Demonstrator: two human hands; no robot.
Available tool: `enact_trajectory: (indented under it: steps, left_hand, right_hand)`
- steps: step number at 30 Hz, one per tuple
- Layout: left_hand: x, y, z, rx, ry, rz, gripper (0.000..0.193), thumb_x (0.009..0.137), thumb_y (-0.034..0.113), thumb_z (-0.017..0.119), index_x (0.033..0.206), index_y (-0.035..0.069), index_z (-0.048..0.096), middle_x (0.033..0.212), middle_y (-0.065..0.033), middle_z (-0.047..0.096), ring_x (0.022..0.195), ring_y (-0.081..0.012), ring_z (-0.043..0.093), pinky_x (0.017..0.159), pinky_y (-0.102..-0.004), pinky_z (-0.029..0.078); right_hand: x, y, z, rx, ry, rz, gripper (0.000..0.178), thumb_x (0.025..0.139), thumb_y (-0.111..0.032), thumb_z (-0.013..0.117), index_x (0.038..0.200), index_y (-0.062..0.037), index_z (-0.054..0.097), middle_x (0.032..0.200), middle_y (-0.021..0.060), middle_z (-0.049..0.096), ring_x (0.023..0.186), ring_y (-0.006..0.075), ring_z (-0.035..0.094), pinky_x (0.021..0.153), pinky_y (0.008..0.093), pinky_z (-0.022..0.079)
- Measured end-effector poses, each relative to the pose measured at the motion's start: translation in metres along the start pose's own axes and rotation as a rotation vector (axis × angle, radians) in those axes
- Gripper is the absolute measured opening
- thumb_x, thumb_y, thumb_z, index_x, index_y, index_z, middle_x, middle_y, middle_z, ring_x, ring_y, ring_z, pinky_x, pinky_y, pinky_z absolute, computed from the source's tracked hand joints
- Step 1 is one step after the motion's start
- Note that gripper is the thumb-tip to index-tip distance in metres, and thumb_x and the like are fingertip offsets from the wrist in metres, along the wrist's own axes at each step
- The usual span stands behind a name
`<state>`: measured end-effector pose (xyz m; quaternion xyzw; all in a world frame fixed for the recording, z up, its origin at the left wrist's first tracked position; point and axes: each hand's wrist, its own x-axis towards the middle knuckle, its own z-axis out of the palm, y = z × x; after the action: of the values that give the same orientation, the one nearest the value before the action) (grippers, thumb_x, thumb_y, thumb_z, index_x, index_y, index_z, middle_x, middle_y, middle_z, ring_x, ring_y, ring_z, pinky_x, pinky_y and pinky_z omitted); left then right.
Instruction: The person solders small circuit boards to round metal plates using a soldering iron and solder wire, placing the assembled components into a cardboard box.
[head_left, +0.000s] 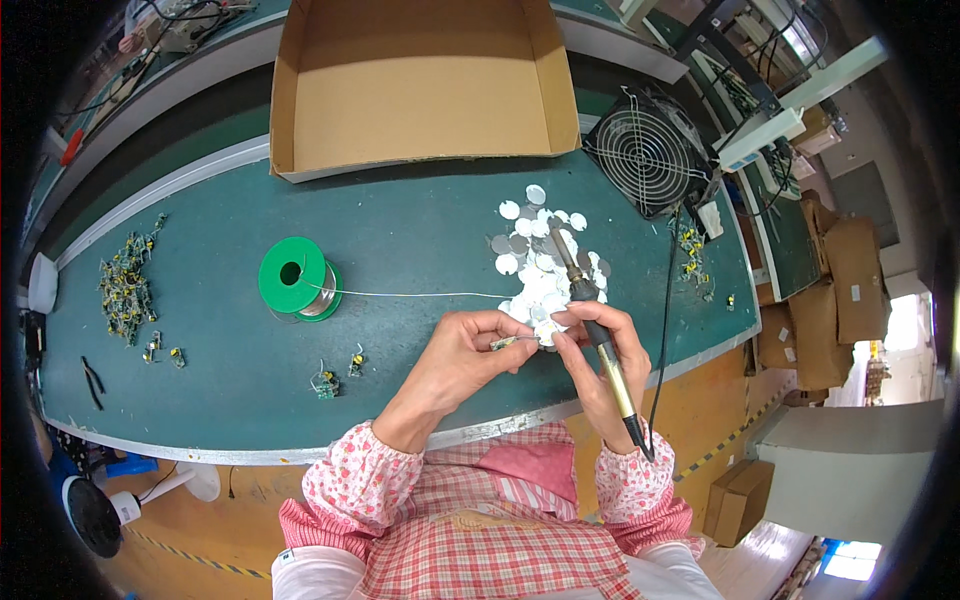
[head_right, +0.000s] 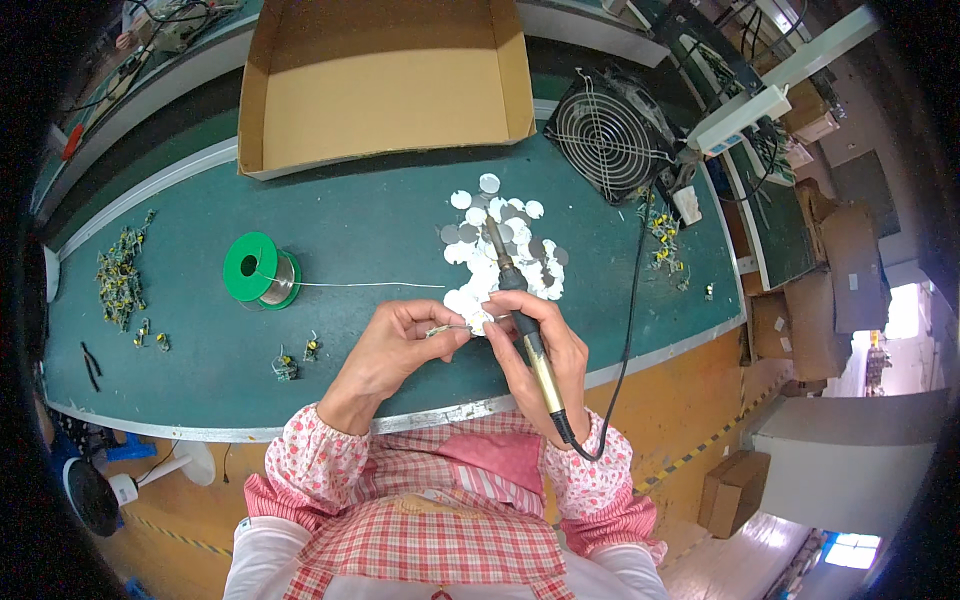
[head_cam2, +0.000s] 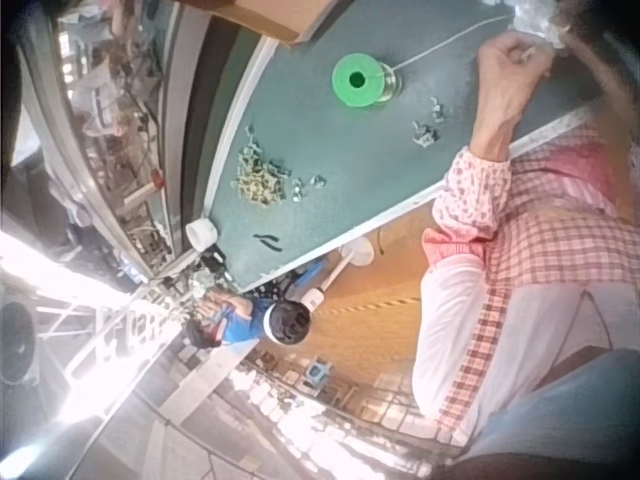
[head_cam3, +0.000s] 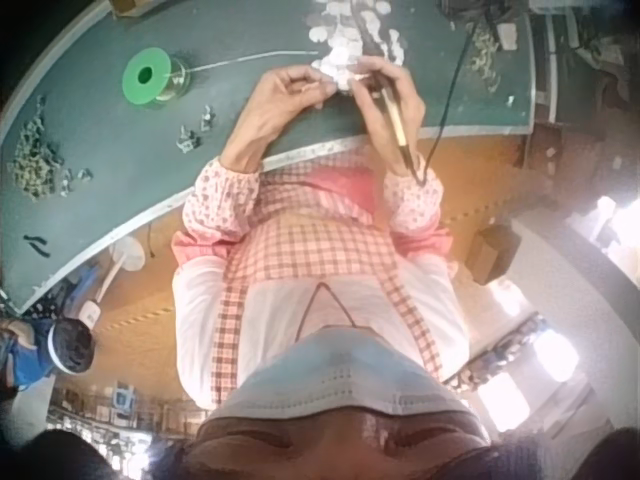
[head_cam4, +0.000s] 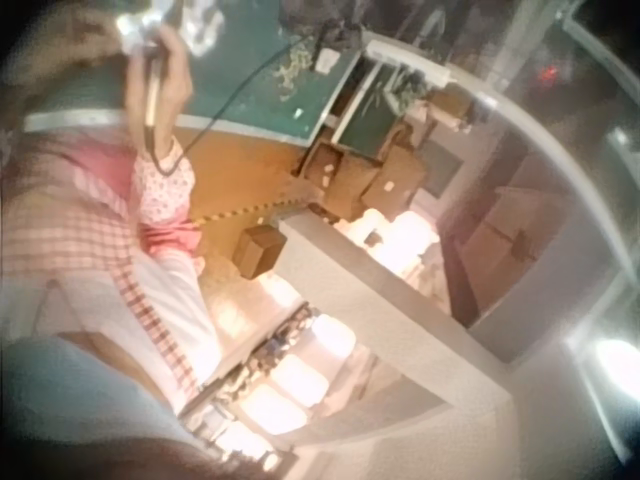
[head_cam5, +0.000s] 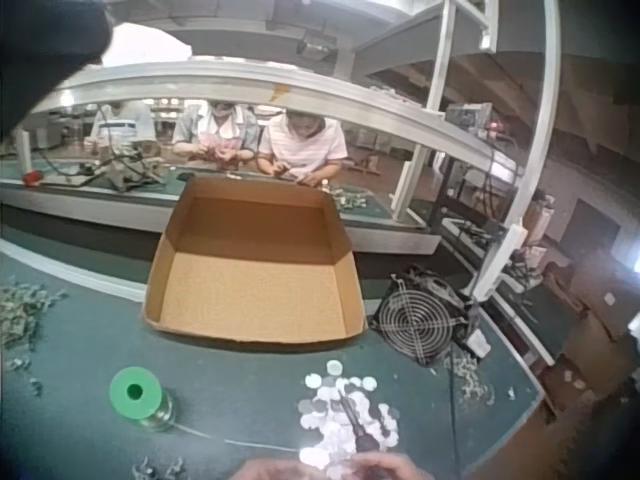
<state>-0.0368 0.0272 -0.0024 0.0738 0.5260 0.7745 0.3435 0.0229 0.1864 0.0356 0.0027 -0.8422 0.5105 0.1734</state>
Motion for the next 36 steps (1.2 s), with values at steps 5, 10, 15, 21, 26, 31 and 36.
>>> enact_trajectory:
  steps: [5, 10, 15, 21, 26, 31, 36]
  left_hand:
    - [0.004, -0.002, -0.001, -0.079, 0.13, 0.042, 0.015, 0.082, 0.007, 0.07, 0.093, -0.003, 0.066, 0.08, -0.0034, 0.064, 0.067, -0.0077, 0.055, 0.062, -0.0207, 0.044]
    - [0.008, -0.002, -0.002, -0.178, 0.224, 0.102, 0.018, 0.082, 0.01, 0.071, 0.094, -0.002, 0.066, 0.081, -0.0043, 0.065, 0.068, -0.0086, 0.055, 0.064, -0.0219, 0.044]
    - [0.007, 0.0, 0.0, -0.233, 0.237, 0.146, 0.015, 0.083, 0.009, 0.069, 0.093, -0.001, 0.065, 0.08, -0.0037, 0.065, 0.067, -0.0081, 0.055, 0.063, -0.0214, 0.043]
    - [0.004, 0.001, -0.001, -0.28, 0.226, 0.147, 0.014, 0.084, 0.007, 0.068, 0.093, -0.002, 0.065, 0.079, -0.0033, 0.064, 0.067, -0.0078, 0.055, 0.063, -0.021, 0.043]
    - [0.005, 0.001, -0.001, -0.281, 0.222, 0.151, 0.013, 0.084, 0.007, 0.068, 0.093, -0.002, 0.065, 0.079, -0.0034, 0.065, 0.068, -0.0076, 0.055, 0.062, -0.021, 0.043]
    - [0.003, 0.002, -0.002, -0.292, 0.223, 0.14, 0.013, 0.083, 0.007, 0.069, 0.092, -0.002, 0.065, 0.079, -0.0034, 0.065, 0.068, -0.0079, 0.055, 0.063, -0.021, 0.044]
    - [0.006, -0.001, -0.004, -0.318, 0.216, 0.116, 0.013, 0.082, 0.007, 0.069, 0.091, -0.001, 0.065, 0.079, -0.0041, 0.065, 0.067, -0.0087, 0.055, 0.064, -0.022, 0.044]
  right_hand:
    - [-0.004, -0.004, -0.004, -0.253, 0.212, -0.207, 0.028, 0.08, 0.005, 0.067, 0.106, -0.0021, 0.059, 0.085, 0.0107, 0.066, 0.072, 0.0153, 0.063, 0.064, 0.0249, 0.049]
    - [-0.024, -0.014, -0.014, -0.037, 0.272, -0.225, 0.015, 0.088, -0.014, 0.061, 0.092, -0.0003, 0.056, 0.063, 0.0102, 0.06, 0.049, 0.0148, 0.06, 0.046, 0.0247, 0.046]
    - [-0.028, -0.014, -0.01, 0.116, 0.215, -0.281, 0.02, 0.09, -0.017, 0.057, 0.087, 0.0017, 0.052, 0.056, 0.0075, 0.056, 0.043, 0.015, 0.059, 0.04, 0.0226, 0.045]
    - [-0.026, -0.015, -0.004, 0.037, 0.147, -0.257, 0.024, 0.091, -0.023, 0.054, 0.087, -0.0001, 0.048, 0.062, 0.0076, 0.054, 0.041, 0.0152, 0.052, 0.041, 0.0247, 0.039]
    - [-0.021, -0.012, -0.002, 0.027, 0.118, -0.278, 0.02, 0.09, -0.019, 0.053, 0.087, 0.0008, 0.048, 0.06, 0.0091, 0.053, 0.04, 0.0151, 0.052, 0.039, 0.0237, 0.039]
    - [-0.021, -0.01, -0.005, 0.035, 0.075, -0.303, 0.011, 0.086, -0.008, 0.06, 0.087, 0.001, 0.054, 0.06, 0.0084, 0.062, 0.047, 0.0168, 0.063, 0.043, 0.0262, 0.049]
    - [-0.018, -0.008, -0.006, -0.158, -0.02, -0.471, 0.011, 0.087, -0.009, 0.058, 0.089, 0.0, 0.053, 0.057, 0.0055, 0.059, 0.046, 0.0162, 0.061, 0.043, 0.0266, 0.047]
